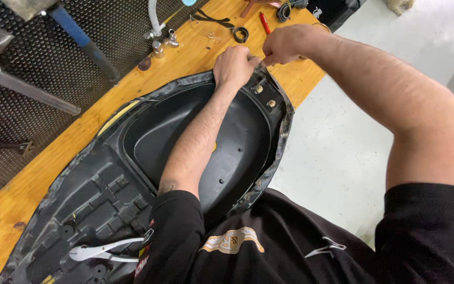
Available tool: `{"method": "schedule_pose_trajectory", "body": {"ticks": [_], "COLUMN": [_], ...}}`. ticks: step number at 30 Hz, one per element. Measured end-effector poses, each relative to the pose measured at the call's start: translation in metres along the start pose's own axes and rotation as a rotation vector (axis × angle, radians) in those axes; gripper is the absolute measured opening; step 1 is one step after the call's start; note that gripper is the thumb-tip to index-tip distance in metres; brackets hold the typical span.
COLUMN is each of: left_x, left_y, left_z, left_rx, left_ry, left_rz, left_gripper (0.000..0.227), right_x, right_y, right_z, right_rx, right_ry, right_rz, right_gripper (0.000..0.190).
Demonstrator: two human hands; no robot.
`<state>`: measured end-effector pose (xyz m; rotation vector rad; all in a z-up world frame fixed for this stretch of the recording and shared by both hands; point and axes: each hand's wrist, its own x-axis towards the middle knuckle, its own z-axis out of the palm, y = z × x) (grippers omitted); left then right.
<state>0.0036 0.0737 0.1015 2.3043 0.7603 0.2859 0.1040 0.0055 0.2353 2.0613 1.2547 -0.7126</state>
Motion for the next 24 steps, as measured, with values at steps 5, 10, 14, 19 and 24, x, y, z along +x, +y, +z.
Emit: {"method": "schedule_pose_trajectory", "body": {"ticks": [5,10,14,19,24], "left_x": [-0.001,0.000,0.004,0.004,0.001], "left_y": [-0.001,-0.001,-0.004,-0.004,0.004], "left_z": [0.002,0.003,0.010,0.010,0.003], "left_rx": [0.023,0.071,0.091,0.092,0.087], "left_ry": [0.023,0.003,0.015,0.022,-0.013], "left_rz": [0.047,0.059,0.053,0.066,0.025], "left_gripper": [0.050,0.046,0.038,0.035,0.036], "right_x": [0.001,0.010,0.018,0.015,0.026], "right_y": [-0.005,0.007,0.023,0.019,0.011], "right_z": [0.009,0.043,0.061,0.083,0.098], "right_rx": [-0.067,-0.236,-0.321,-0.706,-0.650], "right_ry": [-0.003,0.147,0.237,0.428,0.493], "right_rz": [0.026,-0.006,-0.087,-0.223,-0.264], "right_gripper": [0.045,0.052,0.032,0.010,0.043]}}
